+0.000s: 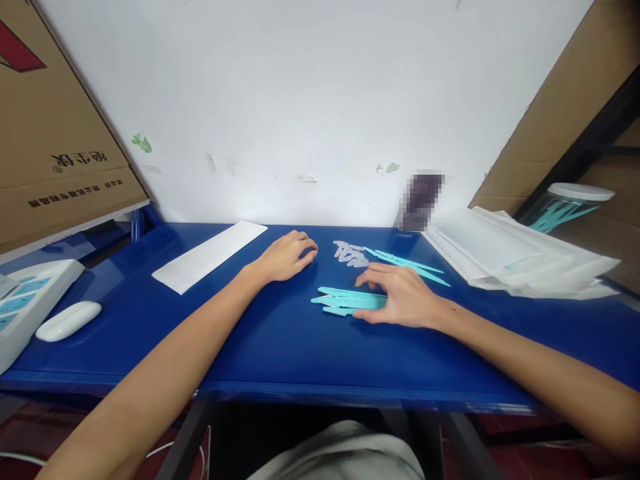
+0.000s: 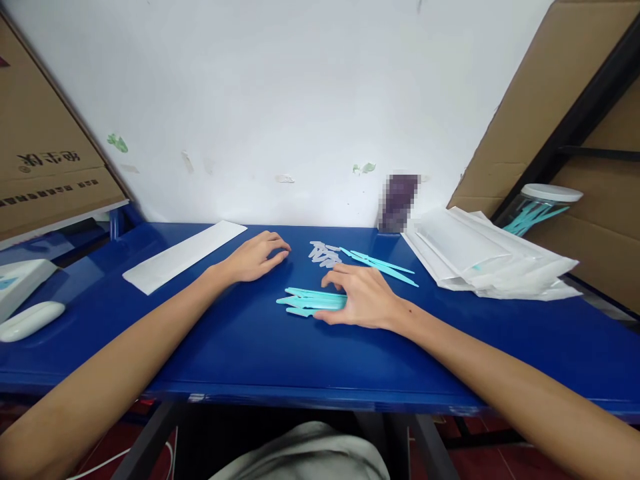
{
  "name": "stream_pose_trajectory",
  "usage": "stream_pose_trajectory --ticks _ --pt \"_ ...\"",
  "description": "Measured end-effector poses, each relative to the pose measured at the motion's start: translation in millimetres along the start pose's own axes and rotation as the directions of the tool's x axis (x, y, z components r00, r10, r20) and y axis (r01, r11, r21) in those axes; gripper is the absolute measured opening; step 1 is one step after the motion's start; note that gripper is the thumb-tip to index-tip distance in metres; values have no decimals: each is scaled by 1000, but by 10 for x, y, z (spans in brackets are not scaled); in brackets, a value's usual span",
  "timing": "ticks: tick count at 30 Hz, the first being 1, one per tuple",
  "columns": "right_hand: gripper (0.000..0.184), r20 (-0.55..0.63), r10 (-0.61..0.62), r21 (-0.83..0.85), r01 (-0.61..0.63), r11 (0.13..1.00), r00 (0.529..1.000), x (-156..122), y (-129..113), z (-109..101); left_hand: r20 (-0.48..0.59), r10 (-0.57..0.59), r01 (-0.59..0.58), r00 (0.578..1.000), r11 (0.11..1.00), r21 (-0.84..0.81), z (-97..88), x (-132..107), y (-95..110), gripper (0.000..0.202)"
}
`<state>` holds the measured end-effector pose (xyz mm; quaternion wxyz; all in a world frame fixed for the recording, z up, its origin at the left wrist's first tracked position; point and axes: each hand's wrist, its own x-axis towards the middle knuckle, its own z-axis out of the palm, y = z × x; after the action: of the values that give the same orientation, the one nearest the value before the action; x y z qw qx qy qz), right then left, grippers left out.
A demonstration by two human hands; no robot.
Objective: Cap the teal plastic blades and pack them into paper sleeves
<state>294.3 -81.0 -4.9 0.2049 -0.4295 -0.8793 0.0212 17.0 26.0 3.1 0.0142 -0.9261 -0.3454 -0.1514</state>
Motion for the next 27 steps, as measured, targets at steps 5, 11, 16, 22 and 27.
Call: stream_pose_trajectory --ticks 5,11,16,22,27 --pt "31 -24 -18 40 19 999 1000 -16 9 -56 30 20 -20 999 1000 -21 -71 -2 150 46" --pt "46 201 -101 74 87 993 974 -16 -38 -72 113 26 -19 993 998 -64 -50 -25 275 59" --pt "48 217 -126 124 101 987 968 -30 -110 -69 94 -12 19 996 997 -71 23 -32 238 59" --pt "47 252 -187 96 168 981 949 -32 -81 -119 103 -55 63 993 996 -68 75 -22 185 58" --pt "47 300 -236 87 219 972 924 -28 -100 -147 102 -61 68 993 996 -66 89 -15 174 57"
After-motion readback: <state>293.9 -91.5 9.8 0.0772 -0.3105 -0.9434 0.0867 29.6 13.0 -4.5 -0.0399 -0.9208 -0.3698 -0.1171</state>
